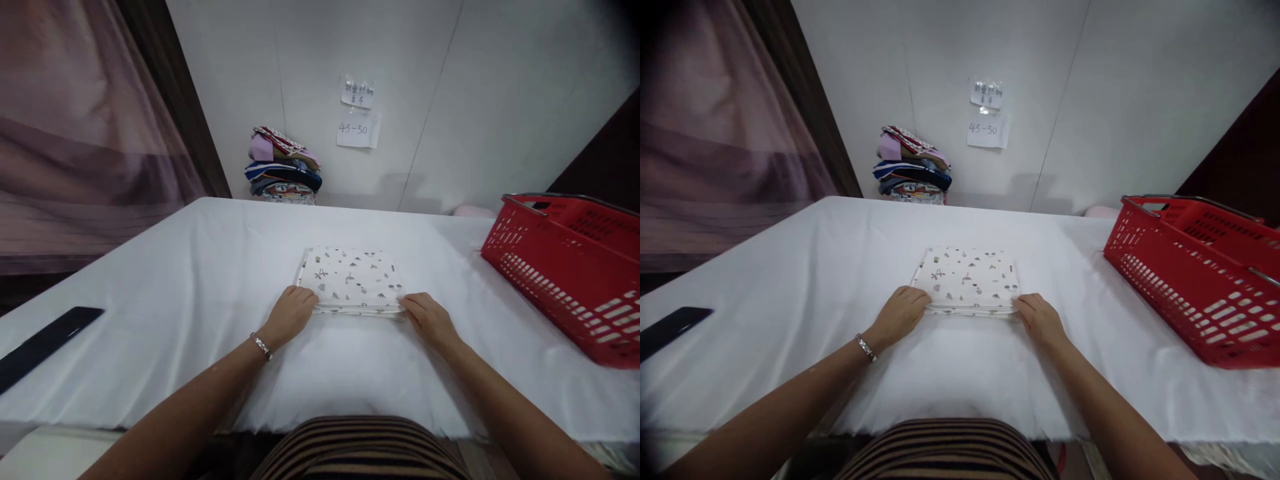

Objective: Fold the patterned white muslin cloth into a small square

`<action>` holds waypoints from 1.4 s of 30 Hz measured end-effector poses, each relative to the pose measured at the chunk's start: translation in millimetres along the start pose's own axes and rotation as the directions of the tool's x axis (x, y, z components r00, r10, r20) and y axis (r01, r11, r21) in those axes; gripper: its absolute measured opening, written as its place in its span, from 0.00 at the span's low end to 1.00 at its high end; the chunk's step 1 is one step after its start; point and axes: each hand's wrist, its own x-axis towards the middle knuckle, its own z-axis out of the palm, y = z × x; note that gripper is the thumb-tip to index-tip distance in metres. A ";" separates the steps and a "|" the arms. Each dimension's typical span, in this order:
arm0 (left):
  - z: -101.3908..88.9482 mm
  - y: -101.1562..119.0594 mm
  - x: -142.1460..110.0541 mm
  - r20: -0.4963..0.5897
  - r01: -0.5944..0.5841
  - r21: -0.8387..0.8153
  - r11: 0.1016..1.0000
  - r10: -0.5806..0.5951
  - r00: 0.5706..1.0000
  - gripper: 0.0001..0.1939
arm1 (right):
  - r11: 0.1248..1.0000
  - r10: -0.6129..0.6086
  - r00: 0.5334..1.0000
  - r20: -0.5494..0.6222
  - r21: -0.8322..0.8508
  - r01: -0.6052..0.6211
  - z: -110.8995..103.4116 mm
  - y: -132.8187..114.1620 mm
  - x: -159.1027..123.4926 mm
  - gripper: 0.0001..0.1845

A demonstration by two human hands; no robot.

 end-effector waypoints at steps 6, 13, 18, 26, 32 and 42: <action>2.4 1.7 -4.2 -0.034 0.032 -0.078 0.996 -0.035 0.999 0.14 | 0.999 0.019 1.000 -0.018 0.026 -0.019 2.8 -1.8 -6.1 0.14; 4.9 -0.1 -7.9 -0.040 0.025 -0.162 0.986 -0.032 0.999 0.16 | 0.999 0.034 0.998 0.061 0.023 -0.035 7.1 -2.6 -10.0 0.16; -3.2 1.9 -16.6 -0.069 0.059 -0.203 0.977 -0.075 0.995 0.14 | 0.999 0.023 0.991 0.130 0.042 -0.029 -2.4 -8.1 -6.6 0.19; -19.1 12.0 37.2 -0.134 0.107 -0.220 0.970 -0.139 0.981 0.16 | 0.979 0.002 0.999 0.051 0.204 -0.012 -9.9 -52.7 67.0 0.22; 21.7 15.2 25.7 0.075 0.228 -0.107 0.968 -0.221 0.972 0.27 | 0.984 0.126 0.862 0.491 0.049 -0.171 33.8 -47.6 62.5 0.35; 9.1 -9.6 64.2 0.166 0.341 -0.204 0.918 -0.311 0.936 0.31 | 0.938 0.218 0.856 0.468 0.141 -0.317 17.5 -39.9 100.8 0.38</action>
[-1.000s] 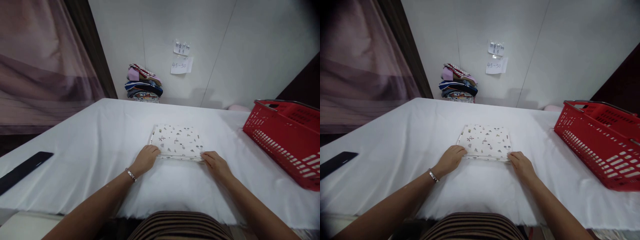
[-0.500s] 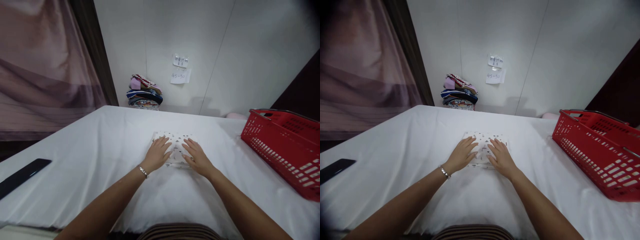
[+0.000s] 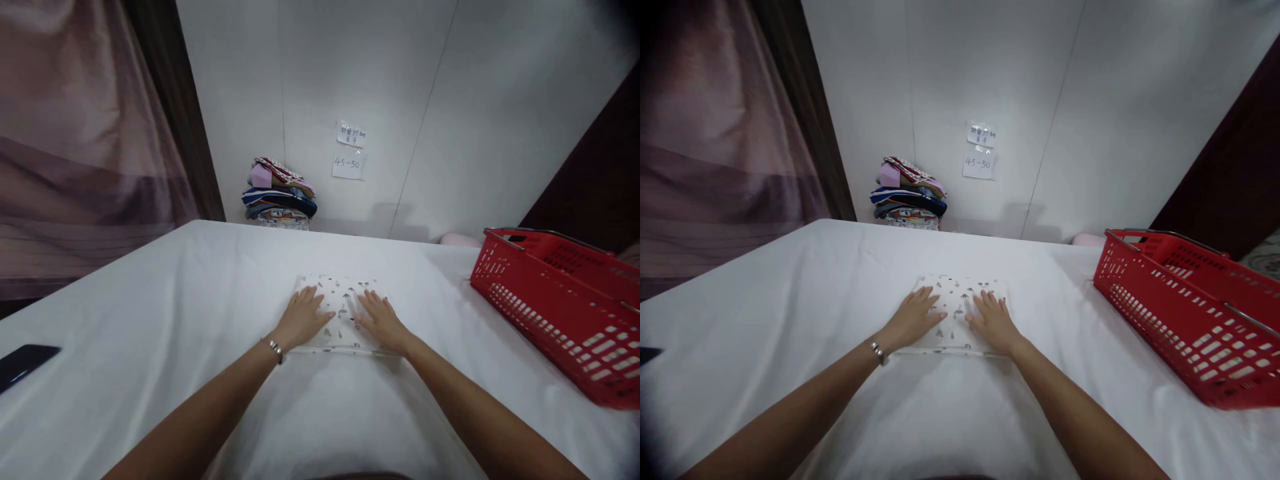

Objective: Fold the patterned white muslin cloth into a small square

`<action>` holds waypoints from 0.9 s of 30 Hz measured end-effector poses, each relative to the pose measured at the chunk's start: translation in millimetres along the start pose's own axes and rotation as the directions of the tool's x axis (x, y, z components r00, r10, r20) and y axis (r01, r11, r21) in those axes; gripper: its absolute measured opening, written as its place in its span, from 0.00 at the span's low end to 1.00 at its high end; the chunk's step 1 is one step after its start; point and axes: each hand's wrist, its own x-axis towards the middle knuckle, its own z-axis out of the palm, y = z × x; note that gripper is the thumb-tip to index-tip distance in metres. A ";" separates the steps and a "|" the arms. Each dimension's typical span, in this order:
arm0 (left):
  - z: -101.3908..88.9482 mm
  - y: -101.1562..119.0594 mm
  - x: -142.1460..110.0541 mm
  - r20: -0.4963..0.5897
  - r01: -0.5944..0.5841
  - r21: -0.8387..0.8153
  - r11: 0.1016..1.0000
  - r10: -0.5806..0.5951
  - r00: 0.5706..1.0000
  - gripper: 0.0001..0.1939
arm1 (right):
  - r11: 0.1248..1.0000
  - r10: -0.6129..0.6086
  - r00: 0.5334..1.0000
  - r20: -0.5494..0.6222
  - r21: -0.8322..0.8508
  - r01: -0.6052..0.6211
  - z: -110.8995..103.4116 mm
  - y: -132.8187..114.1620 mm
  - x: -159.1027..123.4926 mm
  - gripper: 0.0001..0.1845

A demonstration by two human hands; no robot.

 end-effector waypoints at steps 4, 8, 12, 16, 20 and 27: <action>11.7 -11.8 27.2 -0.036 0.156 0.041 0.987 -0.155 0.987 0.34 | 0.983 0.137 0.976 -0.170 -0.094 -0.155 0.8 15.3 36.4 0.40; 37.3 -31.5 28.6 0.059 0.227 -0.022 0.974 -0.226 0.972 0.38 | 0.952 0.282 0.955 -0.090 -0.101 -0.291 27.0 43.6 44.2 0.38; 44.1 -38.5 23.5 0.037 0.201 -0.034 0.979 -0.200 0.979 0.38 | 0.960 0.265 0.957 -0.117 -0.065 -0.274 37.6 55.4 39.4 0.38; 33.6 -33.9 27.4 0.085 0.220 -0.019 0.975 -0.218 0.972 0.38 | 0.958 0.279 0.958 -0.070 -0.044 -0.282 28.4 51.8 43.3 0.38; 19.1 -24.1 54.9 0.044 0.257 0.058 0.965 -0.260 0.965 0.37 | 0.943 0.307 0.945 -0.108 -0.095 -0.318 15.3 38.7 64.2 0.39; 36.3 -30.9 85.5 0.077 0.283 0.073 0.956 -0.288 0.954 0.39 | 0.946 0.315 0.948 -0.051 -0.068 -0.318 27.0 44.9 92.5 0.44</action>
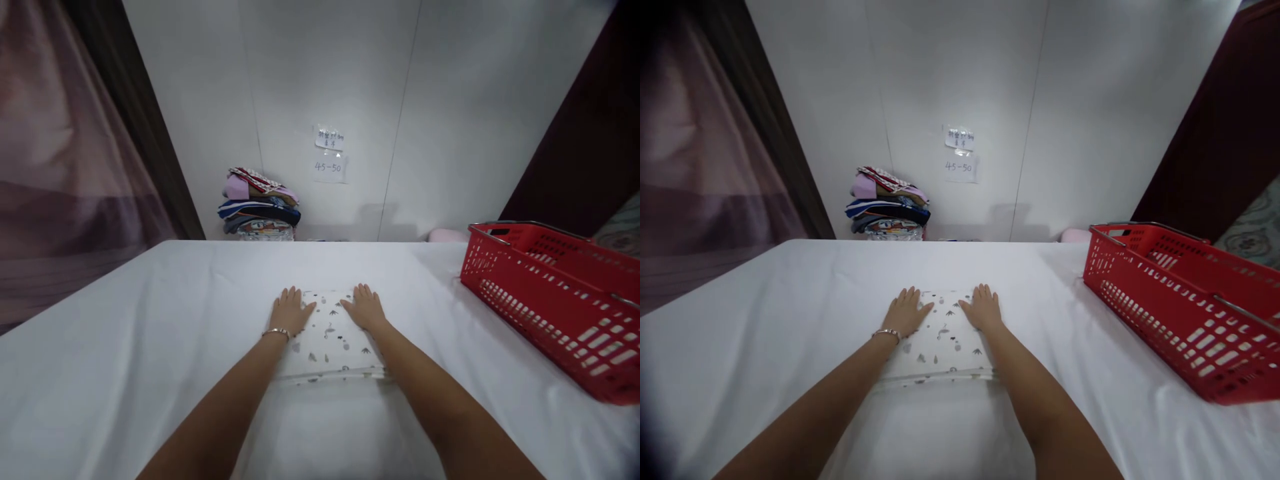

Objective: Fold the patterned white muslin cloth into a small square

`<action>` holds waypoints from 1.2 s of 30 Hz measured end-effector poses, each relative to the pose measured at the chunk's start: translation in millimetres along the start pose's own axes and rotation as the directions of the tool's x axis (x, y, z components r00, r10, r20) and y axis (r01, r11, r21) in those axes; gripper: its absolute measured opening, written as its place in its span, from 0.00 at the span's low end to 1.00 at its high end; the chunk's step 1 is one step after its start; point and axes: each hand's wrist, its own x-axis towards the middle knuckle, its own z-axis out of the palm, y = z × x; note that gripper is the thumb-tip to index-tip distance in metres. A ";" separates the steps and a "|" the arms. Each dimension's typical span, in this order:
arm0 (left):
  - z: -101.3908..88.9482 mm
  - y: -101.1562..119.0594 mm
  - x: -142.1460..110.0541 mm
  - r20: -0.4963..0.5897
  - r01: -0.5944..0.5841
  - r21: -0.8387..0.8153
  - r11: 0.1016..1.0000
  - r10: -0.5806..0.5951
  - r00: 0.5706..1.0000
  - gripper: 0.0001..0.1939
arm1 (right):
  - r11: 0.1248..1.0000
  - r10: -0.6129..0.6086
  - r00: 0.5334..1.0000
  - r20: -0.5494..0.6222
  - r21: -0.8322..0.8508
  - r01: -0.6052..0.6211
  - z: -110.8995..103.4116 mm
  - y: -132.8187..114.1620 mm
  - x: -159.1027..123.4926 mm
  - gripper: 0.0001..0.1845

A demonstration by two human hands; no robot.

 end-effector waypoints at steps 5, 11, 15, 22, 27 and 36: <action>3.4 -5.8 -1.6 0.004 0.006 -0.047 0.999 -0.006 1.000 0.40 | 1.000 -0.007 1.000 0.000 0.025 0.007 4.2 5.9 3.6 0.44; -13.6 -5.6 -11.4 0.074 0.017 -0.014 1.000 -0.016 0.997 0.38 | 0.999 -0.032 0.999 0.029 0.031 0.031 -9.0 -0.2 -29.1 0.41; -8.0 -16.3 -46.8 0.039 -0.151 0.015 0.988 0.150 0.988 0.36 | 0.981 -0.181 0.984 0.002 0.065 0.180 0.5 11.6 -85.4 0.40; -13.0 -16.0 -76.5 0.074 -0.160 -0.027 0.987 0.162 0.984 0.31 | 0.923 -0.297 0.945 -0.137 0.211 0.321 3.5 40.0 -133.0 0.29; -19.4 -8.3 -113.8 -0.132 -0.347 -0.078 0.934 0.336 0.933 0.22 | 0.877 -0.305 0.914 -0.270 0.296 0.380 2.8 57.3 -148.1 0.22; -6.5 3.1 -148.6 -0.298 -0.591 -0.116 0.799 0.539 0.788 0.13 | 0.761 -0.581 0.746 -0.324 0.106 0.639 -1.7 23.8 -155.9 0.13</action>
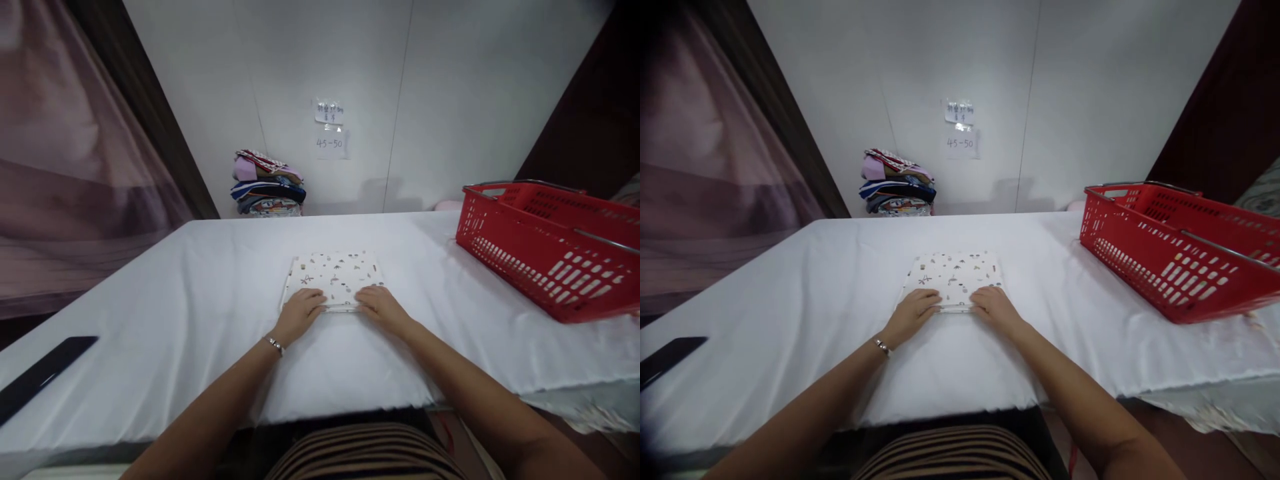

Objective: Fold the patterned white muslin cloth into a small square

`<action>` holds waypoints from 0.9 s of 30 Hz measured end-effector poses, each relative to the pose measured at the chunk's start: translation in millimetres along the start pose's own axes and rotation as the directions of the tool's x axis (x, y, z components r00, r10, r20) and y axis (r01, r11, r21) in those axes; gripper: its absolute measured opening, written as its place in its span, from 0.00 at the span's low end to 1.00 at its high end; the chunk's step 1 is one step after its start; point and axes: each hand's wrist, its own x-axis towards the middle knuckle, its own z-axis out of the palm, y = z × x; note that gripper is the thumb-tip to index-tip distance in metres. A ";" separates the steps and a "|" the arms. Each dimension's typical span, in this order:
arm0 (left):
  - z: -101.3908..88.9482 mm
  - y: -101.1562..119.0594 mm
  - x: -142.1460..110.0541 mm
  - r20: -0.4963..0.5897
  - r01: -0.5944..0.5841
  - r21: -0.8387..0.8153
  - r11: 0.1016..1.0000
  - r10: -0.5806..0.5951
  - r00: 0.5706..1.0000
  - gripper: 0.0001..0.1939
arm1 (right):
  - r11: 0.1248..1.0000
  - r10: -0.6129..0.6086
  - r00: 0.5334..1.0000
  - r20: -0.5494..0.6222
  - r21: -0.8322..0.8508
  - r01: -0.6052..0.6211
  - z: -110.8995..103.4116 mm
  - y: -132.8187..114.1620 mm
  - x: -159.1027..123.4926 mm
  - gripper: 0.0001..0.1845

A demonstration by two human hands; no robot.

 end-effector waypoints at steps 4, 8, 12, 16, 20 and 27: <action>5.3 1.7 2.3 -0.036 0.006 0.014 1.000 -0.006 0.999 0.12 | 0.996 -0.022 1.000 0.021 -0.080 0.024 6.2 1.0 8.8 0.12; 7.9 2.3 -3.7 -0.042 -0.017 0.049 0.999 0.019 0.999 0.14 | 0.993 -0.041 0.999 -0.023 -0.108 0.039 12.0 -0.6 2.2 0.13; 2.9 -4.9 -16.1 0.022 -0.062 0.079 0.995 0.060 0.998 0.16 | 0.990 -0.072 0.997 -0.036 -0.124 0.067 10.7 -0.7 -15.8 0.17; -6.8 -17.1 -30.5 0.061 -0.073 0.159 0.985 0.064 0.996 0.20 | 0.985 -0.086 0.996 0.016 -0.146 0.088 3.7 9.4 -33.9 0.23; -13.0 -25.5 -35.7 0.093 -0.029 0.278 0.960 0.003 0.996 0.26 | 0.974 -0.069 0.994 0.083 -0.211 0.085 0.0 20.2 -41.0 0.29; -15.9 -30.1 -23.9 0.172 -0.106 0.369 0.924 0.044 0.984 0.35 | 0.931 -0.053 0.984 0.170 -0.348 0.110 0.8 23.4 -28.8 0.33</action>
